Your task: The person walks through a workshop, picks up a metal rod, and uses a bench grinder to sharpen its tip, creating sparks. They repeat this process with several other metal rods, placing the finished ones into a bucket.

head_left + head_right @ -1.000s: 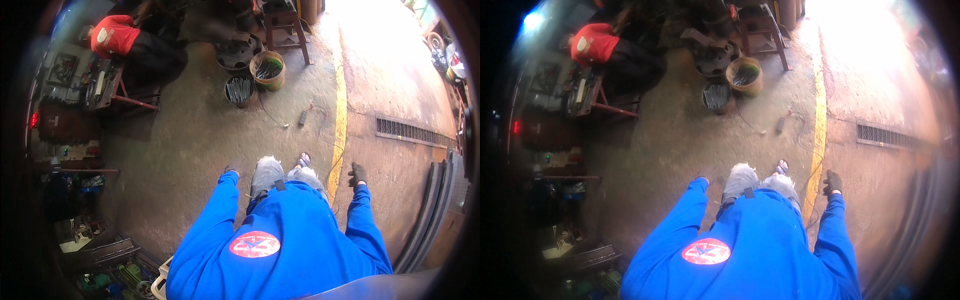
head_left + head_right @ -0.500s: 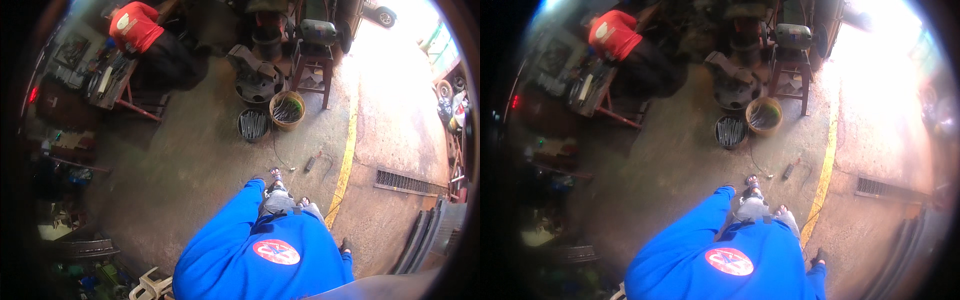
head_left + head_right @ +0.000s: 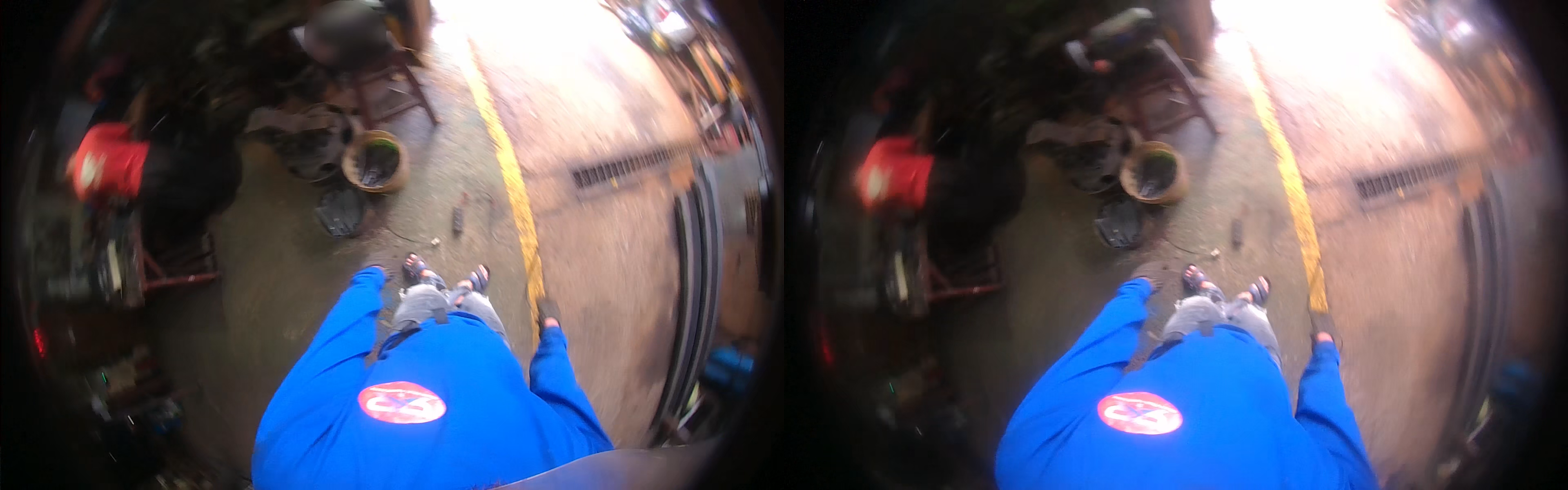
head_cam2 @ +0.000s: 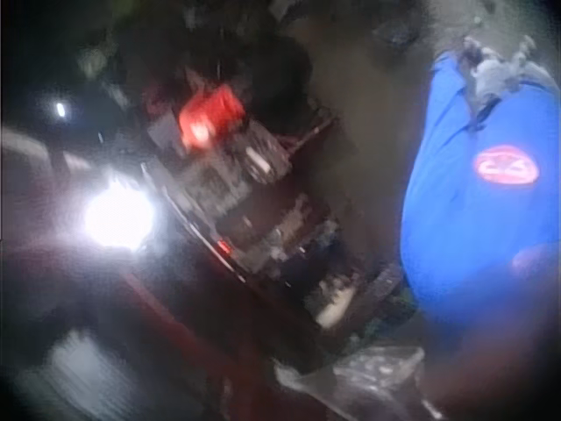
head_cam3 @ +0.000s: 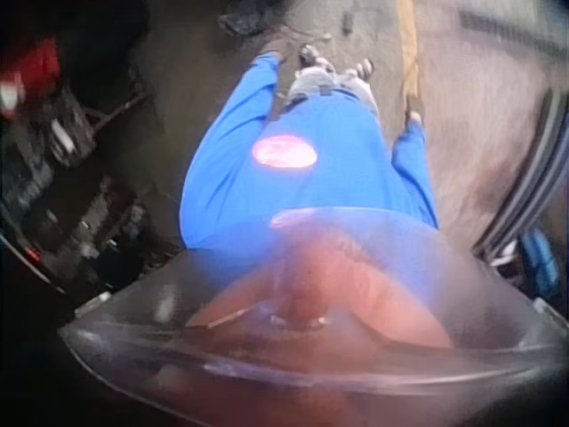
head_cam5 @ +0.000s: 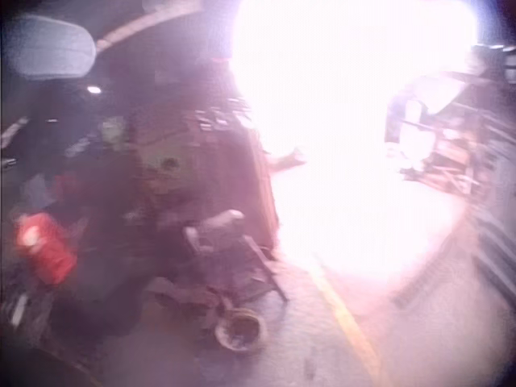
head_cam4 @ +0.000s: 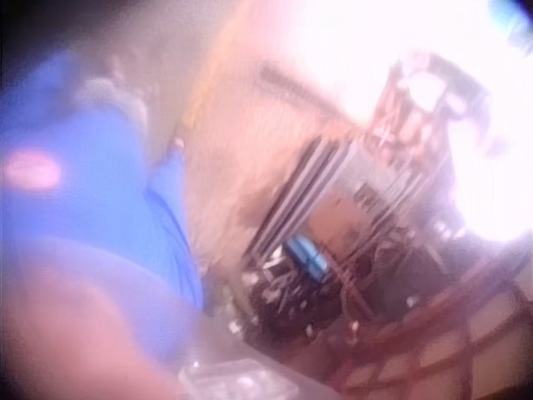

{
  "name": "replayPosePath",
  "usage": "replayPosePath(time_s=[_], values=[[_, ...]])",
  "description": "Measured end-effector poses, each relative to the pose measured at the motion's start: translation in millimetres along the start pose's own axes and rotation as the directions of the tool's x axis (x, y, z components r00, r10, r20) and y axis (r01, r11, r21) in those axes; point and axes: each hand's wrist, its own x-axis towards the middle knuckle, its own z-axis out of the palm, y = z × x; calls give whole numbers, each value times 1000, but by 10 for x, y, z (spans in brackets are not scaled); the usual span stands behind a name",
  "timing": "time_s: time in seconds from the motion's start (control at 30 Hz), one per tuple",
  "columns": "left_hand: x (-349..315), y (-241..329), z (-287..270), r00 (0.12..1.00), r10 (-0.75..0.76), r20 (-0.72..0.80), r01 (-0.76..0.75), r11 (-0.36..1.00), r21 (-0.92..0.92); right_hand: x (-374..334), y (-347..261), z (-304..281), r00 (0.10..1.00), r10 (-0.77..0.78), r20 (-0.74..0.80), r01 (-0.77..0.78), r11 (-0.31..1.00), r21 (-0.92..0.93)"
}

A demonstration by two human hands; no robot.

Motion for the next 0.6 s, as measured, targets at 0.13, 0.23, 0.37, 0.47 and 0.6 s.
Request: replayPosePath(time_s=[0.13, 0.23, 0.37, 0.47, 0.6], values=[[-82, 268, -10, 1000, -19, -1, 19, 997, 78, 361, -78, 296, 909, 390, 143, -411, 796, 444], [157, 150, 256, 998, 1, 62, -12, 984, 178, 525, -331, 367, 857, 416, 305, -515, 718, 468], [534, 355, 532, 987, 0, 162, -39, 970, 239, 721, -559, 315, 846, 372, 382, -498, 806, 319], [1261, 423, 956, 983, 80, 164, -125, 952, 281, 1137, -343, 1059, 879, 349, 325, -456, 813, 361], [2205, 1024, 1147, 970, 12, 243, -73, 967, 244, 1821, -190, 1577, 847, 370, 381, -488, 824, 286]])
